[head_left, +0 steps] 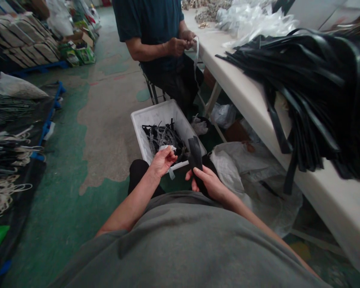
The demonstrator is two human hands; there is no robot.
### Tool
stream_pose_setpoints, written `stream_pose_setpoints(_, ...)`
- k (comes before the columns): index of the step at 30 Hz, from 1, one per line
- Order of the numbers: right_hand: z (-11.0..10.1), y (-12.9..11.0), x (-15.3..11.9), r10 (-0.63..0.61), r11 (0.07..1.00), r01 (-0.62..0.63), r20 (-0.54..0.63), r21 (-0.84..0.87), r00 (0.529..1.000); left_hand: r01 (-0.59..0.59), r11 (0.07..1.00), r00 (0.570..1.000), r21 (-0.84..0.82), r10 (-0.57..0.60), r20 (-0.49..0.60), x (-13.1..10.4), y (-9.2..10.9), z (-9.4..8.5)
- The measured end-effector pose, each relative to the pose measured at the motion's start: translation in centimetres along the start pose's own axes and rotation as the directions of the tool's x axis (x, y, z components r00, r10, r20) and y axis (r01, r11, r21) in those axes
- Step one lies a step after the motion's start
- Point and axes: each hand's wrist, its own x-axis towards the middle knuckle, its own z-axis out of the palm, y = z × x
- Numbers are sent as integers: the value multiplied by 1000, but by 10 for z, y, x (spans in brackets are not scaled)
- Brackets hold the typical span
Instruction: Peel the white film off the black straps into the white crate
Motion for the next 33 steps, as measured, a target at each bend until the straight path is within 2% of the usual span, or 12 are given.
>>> stream_pose_setpoints(4,3,1,4,-15,999,16,-30,32,999,-23,997,999,73,26,-38,-1,-6,0)
stream_pose_setpoints(8,3,2,8,-56,998,58,-58,30,997,-26,984,1000,175,23,19,-2,-10,0)
stream_pose_setpoints(14,3,3,11,-46,998,44,-41,-42,998,52,997,998,64,-49,-37,1,-12,-4)
stream_pose_setpoints(20,4,-1,14,-17,998,15,-42,-58,999,7,996,999,88,-3,-51,1,-16,-4)
stream_pose_setpoints(25,2,-3,22,-53,997,49,-89,-52,995,-26,991,1000,135,26,-3,-4,-18,0)
stream_pose_setpoints(33,1,4,33,-58,996,52,-82,-73,995,-35,990,998,138,29,49,-7,-22,2)
